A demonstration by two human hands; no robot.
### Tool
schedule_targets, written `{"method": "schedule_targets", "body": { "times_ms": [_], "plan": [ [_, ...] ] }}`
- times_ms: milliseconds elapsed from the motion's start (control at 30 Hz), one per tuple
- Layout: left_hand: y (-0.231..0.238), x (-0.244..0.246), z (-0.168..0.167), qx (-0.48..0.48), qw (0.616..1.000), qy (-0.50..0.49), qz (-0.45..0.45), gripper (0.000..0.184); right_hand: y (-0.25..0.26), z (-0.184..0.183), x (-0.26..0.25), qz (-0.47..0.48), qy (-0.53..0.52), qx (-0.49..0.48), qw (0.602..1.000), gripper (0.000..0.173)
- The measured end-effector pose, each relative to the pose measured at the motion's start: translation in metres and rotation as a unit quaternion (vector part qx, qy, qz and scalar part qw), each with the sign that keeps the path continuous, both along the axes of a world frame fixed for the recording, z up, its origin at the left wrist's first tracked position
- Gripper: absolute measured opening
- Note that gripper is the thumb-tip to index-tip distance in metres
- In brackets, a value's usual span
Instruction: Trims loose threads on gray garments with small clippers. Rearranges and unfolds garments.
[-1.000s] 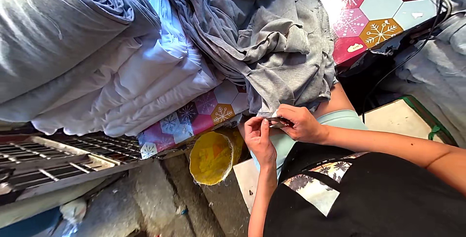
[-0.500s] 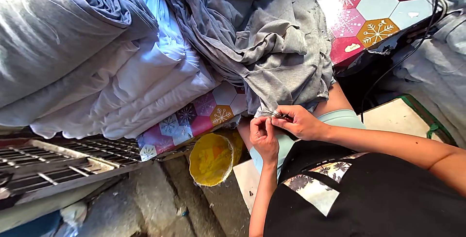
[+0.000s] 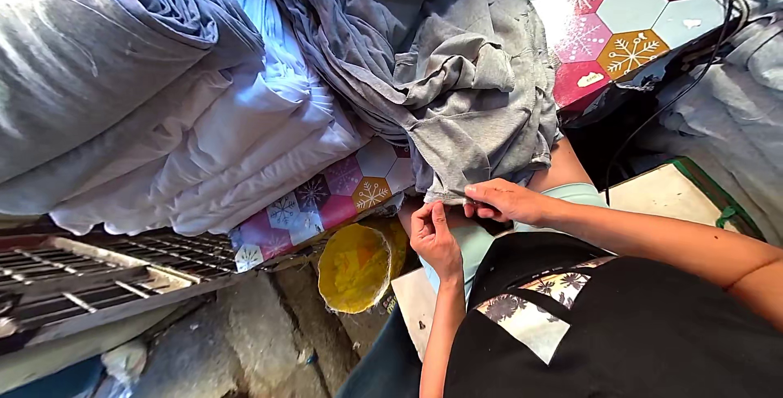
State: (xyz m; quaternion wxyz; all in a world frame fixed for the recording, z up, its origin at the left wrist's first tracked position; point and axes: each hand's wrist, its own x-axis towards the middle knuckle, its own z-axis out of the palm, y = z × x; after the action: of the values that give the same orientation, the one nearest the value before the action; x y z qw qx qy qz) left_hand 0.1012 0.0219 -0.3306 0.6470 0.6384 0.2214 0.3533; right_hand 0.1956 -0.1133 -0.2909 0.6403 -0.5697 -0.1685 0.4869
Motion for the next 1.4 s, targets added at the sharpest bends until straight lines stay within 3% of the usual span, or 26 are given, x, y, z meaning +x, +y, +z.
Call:
{"method": "schedule_targets", "body": {
  "times_ms": [167,567,633,700,767,833,867,933,1000,1067,1100,1133,1200,1267,1333,1400],
  "plan": [
    [-0.003,0.000,0.006,-0.056,0.998,0.020,-0.001,0.012,0.004,-0.004,-0.002,0.043,0.124,-0.046,0.990,0.048],
    [-0.004,0.000,0.010,-0.112,0.992,0.042,-0.029,0.016,0.009,-0.017,0.001,0.027,0.195,-0.010,0.980,0.048],
    [-0.004,-0.001,0.010,-0.112,0.992,0.044,-0.034,0.017,0.010,-0.015,-0.002,0.006,0.131,-0.024,0.991,0.048],
    [-0.003,-0.002,0.011,-0.118,0.991,0.043,-0.042,0.018,0.007,-0.016,-0.006,-0.042,-0.048,-0.043,0.997,0.041],
    [-0.002,-0.005,0.015,-0.124,0.990,0.046,-0.056,0.018,0.004,-0.028,-0.007,-0.100,-0.287,-0.069,0.950,0.028],
    [-0.001,-0.008,0.018,-0.102,0.990,0.068,-0.075,0.017,0.006,-0.043,-0.004,-0.117,-0.444,-0.084,0.885,0.049],
    [0.002,-0.011,0.020,-0.061,0.991,0.087,-0.083,0.015,0.007,-0.048,-0.003,-0.116,-0.470,-0.080,0.872,0.038],
    [0.018,-0.016,0.025,0.108,0.982,0.147,-0.052,0.012,0.010,-0.053,-0.001,-0.146,-0.496,-0.059,0.854,0.014],
    [0.039,-0.022,0.024,0.307,0.928,0.211,-0.002,0.031,0.009,-0.048,-0.001,-0.172,-0.509,-0.051,0.842,0.010],
    [0.043,-0.017,0.025,0.397,0.868,0.290,-0.071,0.071,0.006,-0.040,-0.002,-0.169,-0.521,-0.044,0.836,0.011],
    [0.037,-0.010,0.024,0.425,0.839,0.318,-0.118,0.072,0.005,-0.037,-0.003,-0.161,-0.529,-0.036,0.832,0.011],
    [0.029,0.001,0.026,0.442,0.818,0.329,-0.167,0.056,0.005,-0.033,-0.004,-0.155,-0.534,-0.022,0.830,0.011],
    [0.019,0.029,0.051,0.420,0.798,0.330,-0.279,0.018,0.001,-0.024,-0.003,-0.190,-0.546,0.023,0.816,0.010],
    [0.022,0.063,0.084,0.338,0.833,0.265,-0.350,0.010,-0.010,-0.010,0.003,-0.276,-0.533,0.089,0.795,0.010],
    [0.029,0.105,0.107,0.189,0.916,0.114,-0.334,0.012,-0.025,0.005,0.011,-0.361,-0.511,0.122,0.771,0.013],
    [0.049,0.150,0.119,0.135,0.922,0.004,-0.364,0.054,-0.037,0.011,0.021,-0.420,-0.495,0.098,0.754,0.017]
  ]
}}
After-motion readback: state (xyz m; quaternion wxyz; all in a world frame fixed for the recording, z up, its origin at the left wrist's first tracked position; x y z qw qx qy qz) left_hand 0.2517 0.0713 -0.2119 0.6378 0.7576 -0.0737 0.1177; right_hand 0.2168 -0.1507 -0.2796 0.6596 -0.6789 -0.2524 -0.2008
